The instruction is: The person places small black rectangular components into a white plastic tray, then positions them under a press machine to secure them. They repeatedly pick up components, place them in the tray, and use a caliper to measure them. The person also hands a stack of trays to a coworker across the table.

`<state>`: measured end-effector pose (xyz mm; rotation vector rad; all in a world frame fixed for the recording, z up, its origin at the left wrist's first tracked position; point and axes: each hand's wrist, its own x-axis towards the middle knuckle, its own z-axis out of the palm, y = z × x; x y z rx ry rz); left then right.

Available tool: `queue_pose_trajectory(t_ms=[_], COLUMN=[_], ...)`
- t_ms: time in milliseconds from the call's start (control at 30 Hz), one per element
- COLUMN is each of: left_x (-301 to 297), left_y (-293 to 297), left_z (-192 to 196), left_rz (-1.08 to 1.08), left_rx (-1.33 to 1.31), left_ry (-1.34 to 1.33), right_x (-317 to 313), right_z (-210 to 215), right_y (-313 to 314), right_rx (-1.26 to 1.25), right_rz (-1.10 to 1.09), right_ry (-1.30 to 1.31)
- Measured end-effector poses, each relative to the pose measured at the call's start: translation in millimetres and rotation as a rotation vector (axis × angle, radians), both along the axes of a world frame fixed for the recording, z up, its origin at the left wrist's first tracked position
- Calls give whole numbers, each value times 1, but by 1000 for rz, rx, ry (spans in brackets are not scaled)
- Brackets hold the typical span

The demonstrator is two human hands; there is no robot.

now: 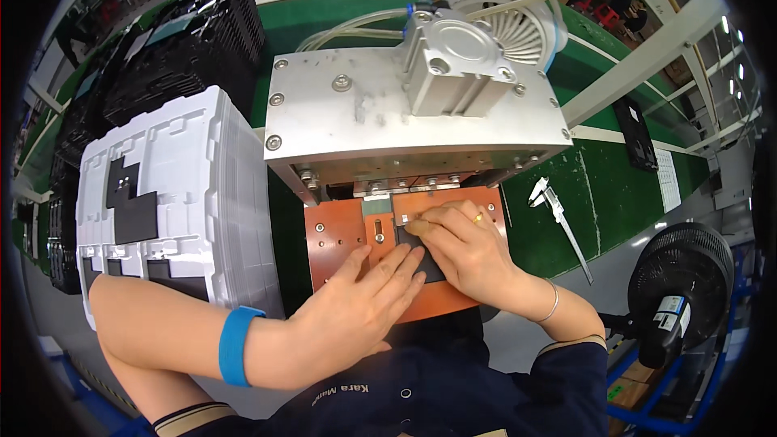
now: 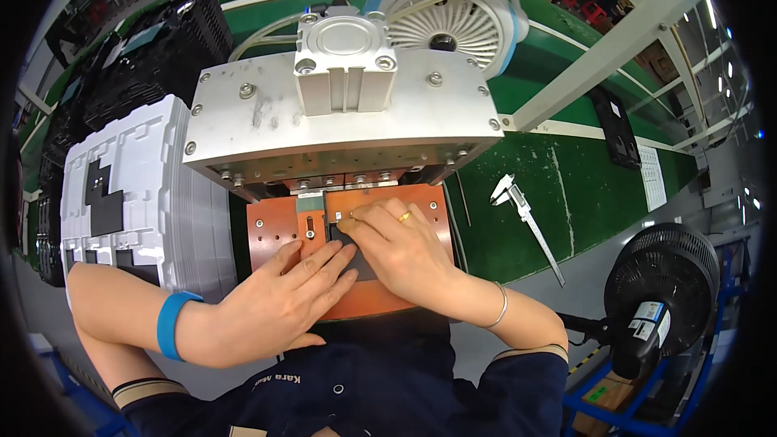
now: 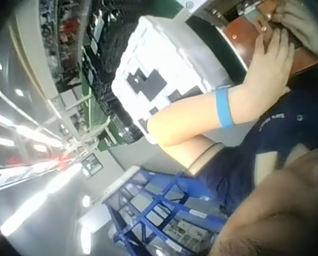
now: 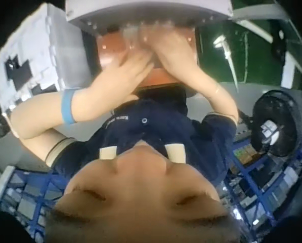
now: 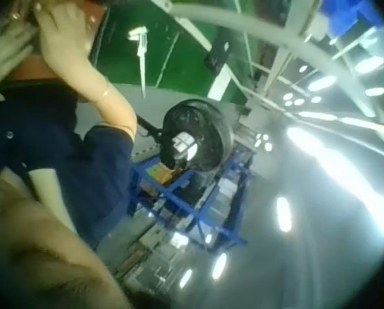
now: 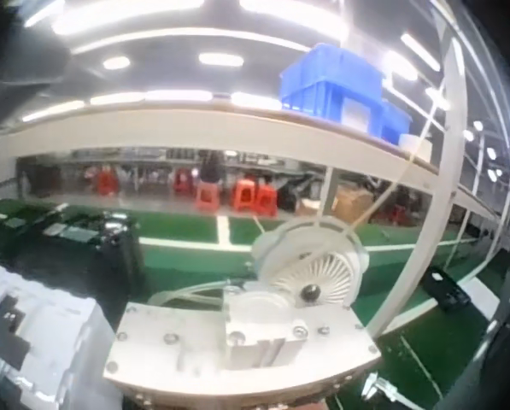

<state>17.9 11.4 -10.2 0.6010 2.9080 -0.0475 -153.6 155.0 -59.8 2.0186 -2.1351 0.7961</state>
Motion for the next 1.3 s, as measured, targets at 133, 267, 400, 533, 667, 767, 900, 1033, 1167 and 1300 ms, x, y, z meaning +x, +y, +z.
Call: queue_pose_trajectory(t_ms=[133,267,400,533,667,767,900,1033,1167,1300], left_x=[-3,-2,-4,-5,-5,-6,-6,-12,-19,-19], left_y=[1,1,1,0,-2,-5,-5,-10,-18,-18], left_z=[3,3,3,7,10,11,12,12,6,6], left_rz=[0,9,14,12,14,23,51,121,161,175], left_rx=[-5,-1,9,11,21,61,92,110,144,160], left_ry=[-43,-61,-61,-77,-98,-102,-110,-83,-32,-51], right_x=[3,3,2,1,1,4,8,-3,-14,-18], right_z=[1,1,-1,-1,5,19,15,8,9,7], right_y=[-2,-1,0,-1,4,26,41,28,15,13], right_rx=[29,22,23,37,-19,8,92,39,9,11], right_rz=[-33,-61,-30,-49,-123,-109,-82,-59,-37,-17], right_ry=[52,88,58,24,-74,-216,-163,-193,-177,-211])
